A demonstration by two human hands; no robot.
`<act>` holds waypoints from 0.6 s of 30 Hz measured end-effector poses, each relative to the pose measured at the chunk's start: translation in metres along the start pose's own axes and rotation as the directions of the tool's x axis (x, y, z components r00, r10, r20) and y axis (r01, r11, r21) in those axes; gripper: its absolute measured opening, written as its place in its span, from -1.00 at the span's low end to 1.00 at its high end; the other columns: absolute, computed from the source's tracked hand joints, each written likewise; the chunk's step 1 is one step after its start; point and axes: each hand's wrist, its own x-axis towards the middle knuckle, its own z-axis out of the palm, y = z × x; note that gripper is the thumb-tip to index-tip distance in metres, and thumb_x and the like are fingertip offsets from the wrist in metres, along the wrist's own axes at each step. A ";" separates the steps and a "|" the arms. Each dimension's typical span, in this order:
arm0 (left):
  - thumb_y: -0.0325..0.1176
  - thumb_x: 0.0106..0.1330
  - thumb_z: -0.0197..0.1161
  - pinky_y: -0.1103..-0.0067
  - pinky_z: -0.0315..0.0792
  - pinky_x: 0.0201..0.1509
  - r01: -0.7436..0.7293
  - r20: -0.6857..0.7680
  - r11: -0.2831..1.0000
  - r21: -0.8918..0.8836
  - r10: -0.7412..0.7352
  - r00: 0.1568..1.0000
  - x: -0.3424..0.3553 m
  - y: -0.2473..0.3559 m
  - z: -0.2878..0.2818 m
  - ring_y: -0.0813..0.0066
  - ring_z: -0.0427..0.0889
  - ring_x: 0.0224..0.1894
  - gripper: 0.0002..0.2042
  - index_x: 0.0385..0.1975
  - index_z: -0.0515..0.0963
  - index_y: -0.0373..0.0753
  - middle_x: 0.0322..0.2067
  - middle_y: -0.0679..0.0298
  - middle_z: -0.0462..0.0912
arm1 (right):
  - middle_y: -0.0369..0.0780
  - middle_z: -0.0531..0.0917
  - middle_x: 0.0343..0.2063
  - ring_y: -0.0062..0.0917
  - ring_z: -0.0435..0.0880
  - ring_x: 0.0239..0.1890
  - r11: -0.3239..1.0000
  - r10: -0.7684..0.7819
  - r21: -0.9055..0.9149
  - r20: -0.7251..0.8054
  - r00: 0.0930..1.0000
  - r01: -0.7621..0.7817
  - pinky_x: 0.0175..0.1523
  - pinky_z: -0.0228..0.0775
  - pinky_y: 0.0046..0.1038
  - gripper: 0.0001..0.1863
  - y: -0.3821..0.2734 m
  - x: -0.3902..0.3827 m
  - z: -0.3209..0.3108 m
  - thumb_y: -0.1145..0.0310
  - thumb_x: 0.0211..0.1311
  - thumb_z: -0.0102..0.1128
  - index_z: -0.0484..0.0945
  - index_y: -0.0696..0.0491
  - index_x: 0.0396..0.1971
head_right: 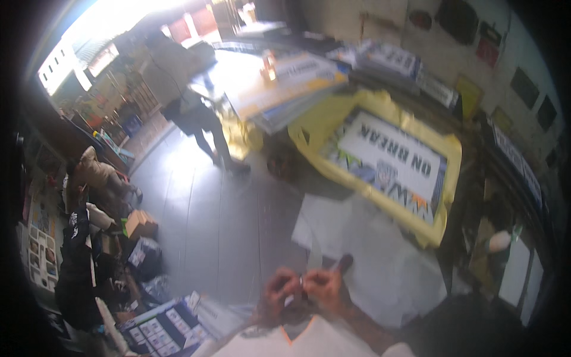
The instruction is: The person sprays a liquid onto a printed sign, peels the backing from a black vinyl sheet, and applies the vinyl to the sign. They then use an orange squeegee to smooth the vinyl and remove air bubbles.
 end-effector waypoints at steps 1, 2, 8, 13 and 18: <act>-0.35 0.45 0.32 0.66 0.46 -0.13 -0.056 -0.047 0.988 0.145 0.063 0.997 0.003 0.009 0.004 0.68 0.56 -0.25 -0.86 -0.16 0.58 -0.26 -0.31 0.38 0.59 | -0.31 0.72 -0.32 -0.68 0.64 -0.24 0.995 -0.102 0.013 0.043 0.994 0.102 -0.11 0.52 -0.54 -0.81 0.000 0.005 -0.002 0.36 0.29 0.31 0.67 0.17 -0.23; -0.37 0.45 0.32 0.66 0.46 -0.20 -0.103 -0.068 0.949 0.297 0.129 0.989 0.002 0.019 0.006 0.65 0.58 -0.29 -0.88 -0.18 0.60 -0.28 -0.31 0.35 0.60 | -0.32 0.72 -0.31 -0.70 0.64 -0.23 0.997 -0.070 0.021 0.062 0.996 0.068 -0.12 0.49 -0.57 -0.80 -0.013 0.003 0.001 0.35 0.30 0.33 0.67 0.17 -0.21; -0.44 0.25 0.49 0.62 0.62 -0.32 -0.300 0.002 0.834 0.464 0.337 0.941 -0.003 0.070 0.012 0.53 0.73 -0.29 -0.82 -0.20 0.68 -0.29 -0.25 0.22 0.73 | -0.38 0.68 -0.34 -0.75 0.62 -0.21 0.991 -0.112 0.088 0.154 0.982 0.099 -0.09 0.45 -0.60 -0.90 -0.072 -0.014 0.031 0.48 0.37 0.24 0.67 0.18 -0.23; -0.50 0.17 0.53 0.58 0.66 -0.30 -0.332 0.059 0.788 0.518 0.354 0.933 0.000 0.080 0.016 0.46 0.77 -0.28 -0.78 -0.19 0.71 -0.26 -0.27 0.18 0.76 | -0.38 0.65 -0.36 -0.76 0.61 -0.20 0.985 -0.143 0.123 0.156 0.977 0.124 -0.08 0.46 -0.59 -0.92 -0.072 -0.015 0.024 0.52 0.36 0.22 0.66 0.19 -0.24; -0.52 0.16 0.52 0.58 0.67 -0.30 -0.389 0.088 0.728 0.564 0.416 0.905 0.003 0.080 0.019 0.43 0.78 -0.32 -0.77 -0.19 0.72 -0.26 -0.27 0.15 0.77 | -0.37 0.64 -0.36 -0.75 0.60 -0.20 0.977 -0.184 0.127 0.113 0.976 0.169 -0.11 0.47 -0.58 -0.92 -0.074 -0.016 0.023 0.57 0.33 0.19 0.66 0.21 -0.27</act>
